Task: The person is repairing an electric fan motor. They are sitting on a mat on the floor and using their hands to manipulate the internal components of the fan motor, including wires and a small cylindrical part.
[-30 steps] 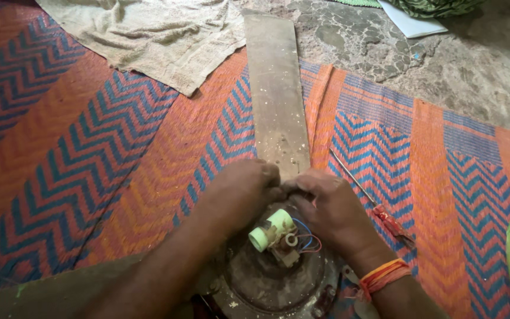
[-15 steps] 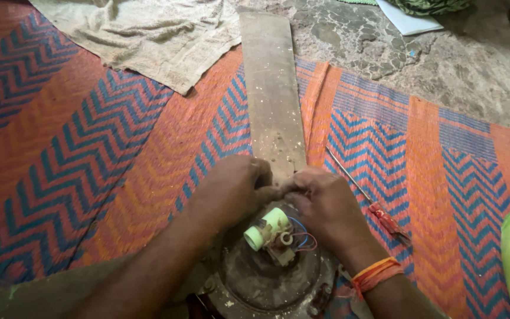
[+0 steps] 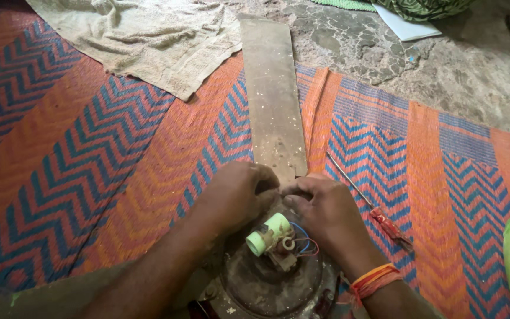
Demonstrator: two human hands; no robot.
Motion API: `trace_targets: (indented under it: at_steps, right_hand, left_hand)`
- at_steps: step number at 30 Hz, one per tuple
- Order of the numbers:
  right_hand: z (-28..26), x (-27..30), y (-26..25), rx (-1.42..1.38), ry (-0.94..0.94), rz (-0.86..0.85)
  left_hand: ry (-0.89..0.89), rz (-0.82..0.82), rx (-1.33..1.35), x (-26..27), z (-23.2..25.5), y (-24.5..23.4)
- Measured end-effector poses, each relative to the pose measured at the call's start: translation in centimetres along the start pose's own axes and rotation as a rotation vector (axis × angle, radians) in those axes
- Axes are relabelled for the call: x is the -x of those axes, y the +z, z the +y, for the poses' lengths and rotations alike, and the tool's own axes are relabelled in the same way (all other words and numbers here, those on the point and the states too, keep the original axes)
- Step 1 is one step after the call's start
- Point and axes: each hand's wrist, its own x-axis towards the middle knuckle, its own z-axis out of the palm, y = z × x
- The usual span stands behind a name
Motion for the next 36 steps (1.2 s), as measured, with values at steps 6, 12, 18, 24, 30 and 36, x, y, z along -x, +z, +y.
trace_targets:
  at_steps: [6,12,18,24,30,36]
  right_hand:
    - [0.8,0.0,0.3,0.092,-0.055,0.012]
    - [1.2,-0.1,0.6,0.079,-0.135,0.04]
    - [0.7,0.1,0.0,0.042,-0.063,0.089]
    - [0.8,-0.5,-0.6,0.015,0.279,0.11]
    - [2.4,-0.8,-0.6,-0.322,0.425,0.006]
    - [4.0,-1.2,-0.8,-0.42,0.456,0.048]
  left_hand:
    - [0.032,0.02,0.058,0.1,0.2,0.0]
    - [-0.029,0.073,0.165,0.3,0.1,0.7]
    - [-0.131,0.223,0.198,0.6,-0.2,0.7]
    - [-0.221,0.185,0.041,1.1,-2.0,-0.5]
    - [-0.276,0.162,0.062,0.7,-2.7,-0.5]
    - [-0.198,0.203,0.061,0.8,-3.0,-0.3]
